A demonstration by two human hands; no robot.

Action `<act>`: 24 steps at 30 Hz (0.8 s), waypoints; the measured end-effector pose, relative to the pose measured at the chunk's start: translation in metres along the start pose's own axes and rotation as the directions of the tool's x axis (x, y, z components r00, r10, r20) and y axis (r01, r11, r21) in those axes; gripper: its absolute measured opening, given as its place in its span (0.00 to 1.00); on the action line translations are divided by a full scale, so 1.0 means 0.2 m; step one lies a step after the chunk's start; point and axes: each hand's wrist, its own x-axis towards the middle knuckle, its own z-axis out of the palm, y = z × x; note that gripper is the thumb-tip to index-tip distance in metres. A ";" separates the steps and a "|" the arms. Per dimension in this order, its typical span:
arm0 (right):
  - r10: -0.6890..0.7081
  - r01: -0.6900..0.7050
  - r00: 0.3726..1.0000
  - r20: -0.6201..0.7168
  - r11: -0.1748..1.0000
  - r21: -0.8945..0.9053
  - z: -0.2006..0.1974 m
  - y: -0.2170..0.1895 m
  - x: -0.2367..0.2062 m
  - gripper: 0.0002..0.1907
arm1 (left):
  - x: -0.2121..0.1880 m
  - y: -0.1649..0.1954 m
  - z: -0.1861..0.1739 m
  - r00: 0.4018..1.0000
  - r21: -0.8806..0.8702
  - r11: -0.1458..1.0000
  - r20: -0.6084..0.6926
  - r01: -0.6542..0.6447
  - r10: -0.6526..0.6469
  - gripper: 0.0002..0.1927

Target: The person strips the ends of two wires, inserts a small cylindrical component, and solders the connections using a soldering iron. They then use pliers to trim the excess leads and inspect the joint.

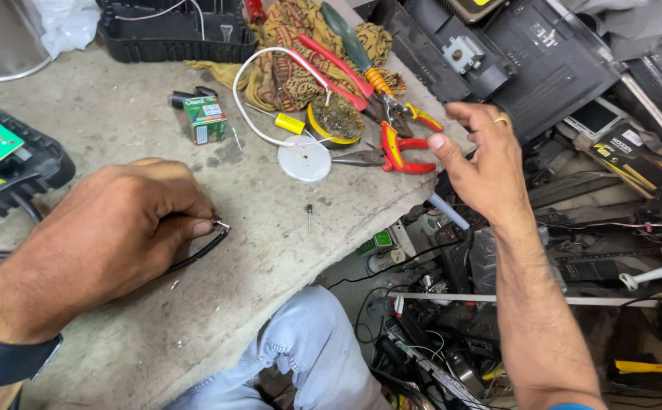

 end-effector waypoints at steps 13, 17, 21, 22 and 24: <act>0.000 0.238 0.744 0.668 0.934 -0.265 -0.05 0.01 0.05 0.34 | -0.05 -0.08 0.01 0.990 -0.045 0.990 -0.051 -0.132 0.130 0.07; 0.233 0.066 0.678 0.697 0.925 -0.374 -0.08 -0.07 -0.11 0.21 | -0.06 -0.12 0.03 0.990 -0.046 0.991 -0.079 -0.124 0.120 0.07; 0.322 -0.356 0.607 0.727 0.927 -0.114 -0.02 -0.08 -0.29 0.23 | -0.05 -0.14 0.03 0.988 -0.060 0.989 -0.077 -0.138 0.133 0.07; 0.298 -0.483 0.600 0.743 0.875 0.040 0.00 -0.09 -0.34 0.23 | -0.05 -0.14 0.04 0.989 -0.067 0.989 -0.070 -0.132 0.127 0.07; 0.075 -0.573 0.521 0.851 0.769 0.283 0.06 -0.15 -0.46 0.19 | -0.05 -0.14 0.03 0.990 -0.071 0.989 -0.070 -0.129 0.124 0.07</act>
